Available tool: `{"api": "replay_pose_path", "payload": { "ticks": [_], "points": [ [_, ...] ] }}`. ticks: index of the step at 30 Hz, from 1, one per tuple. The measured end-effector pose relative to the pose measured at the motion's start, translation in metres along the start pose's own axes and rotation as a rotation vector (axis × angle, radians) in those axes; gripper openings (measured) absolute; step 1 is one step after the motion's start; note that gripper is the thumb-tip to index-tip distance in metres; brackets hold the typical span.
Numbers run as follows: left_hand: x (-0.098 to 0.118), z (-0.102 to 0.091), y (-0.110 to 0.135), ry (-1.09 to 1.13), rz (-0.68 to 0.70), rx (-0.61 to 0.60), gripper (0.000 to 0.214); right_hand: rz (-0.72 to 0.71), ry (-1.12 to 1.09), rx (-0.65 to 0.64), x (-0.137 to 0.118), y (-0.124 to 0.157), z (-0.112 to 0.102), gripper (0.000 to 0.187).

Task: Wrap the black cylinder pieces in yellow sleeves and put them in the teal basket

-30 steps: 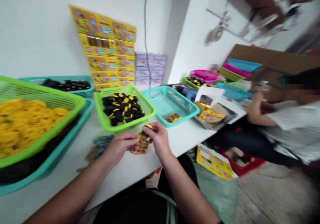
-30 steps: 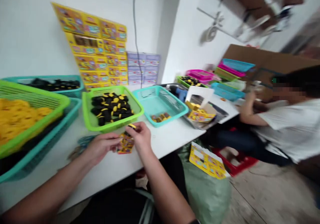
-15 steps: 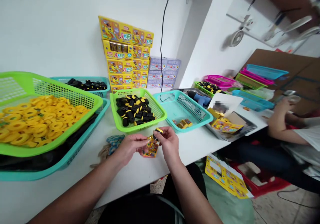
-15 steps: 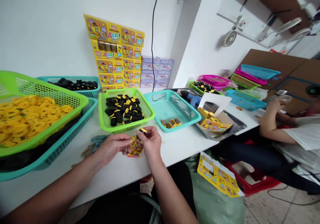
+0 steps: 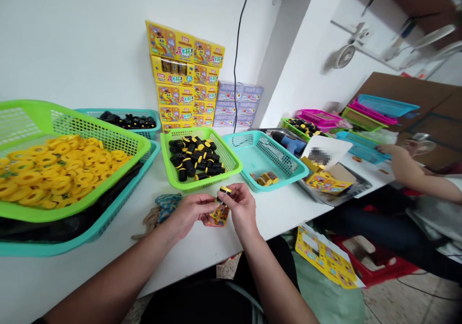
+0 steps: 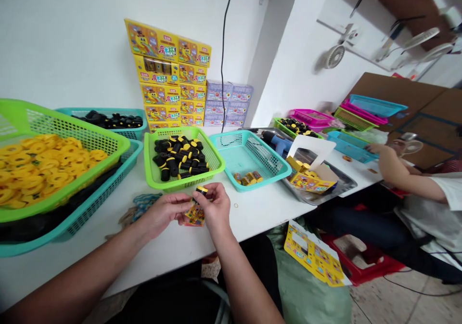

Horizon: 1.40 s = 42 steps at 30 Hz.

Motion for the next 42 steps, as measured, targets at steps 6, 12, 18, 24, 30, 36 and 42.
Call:
{"api": "replay_pose_path", "payload": {
  "ticks": [6, 12, 18, 24, 30, 36, 42],
  "points": [
    [-0.001, 0.001, 0.001, 0.011, 0.022, 0.030, 0.043, -0.007, -0.027, 0.003, -0.004, 0.002, 0.005, 0.034],
    [-0.008, 0.000, -0.001, 0.141, 0.031, 0.031, 0.039, -0.019, -0.059, 0.014, -0.002, 0.004, 0.006, 0.032],
    [-0.011, 0.003, -0.003, 0.287, -0.015, -0.025, 0.034, -0.061, -0.044, -0.013, -0.002, 0.008, 0.006, 0.029],
    [-0.012, 0.007, -0.002, 0.396, -0.051, -0.060, 0.028, -0.073, -0.018, -0.019, -0.006, 0.008, 0.005, 0.027],
    [-0.010, 0.008, 0.000, 0.396, -0.005, -0.002, 0.026, -0.072, -0.001, -0.037, -0.010, 0.006, 0.005, 0.029],
    [-0.008, 0.010, 0.001, 0.410, -0.036, -0.049, 0.028, -0.036, -0.012, -0.045, -0.008, 0.005, 0.006, 0.032],
    [-0.005, 0.007, 0.001, 0.344, -0.020, -0.092, 0.022, -0.005, 0.072, -0.013, -0.006, 0.004, 0.006, 0.034]
  ]
}}
Point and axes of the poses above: each hand's wrist, its own y-axis away from the middle knuckle, its own z-axis out of the palm, x = y × z, the point moved 3 cm from there along -y, towards the middle knuckle, and after that the axes turned 3 degrees about y, right-handed, at the moved point
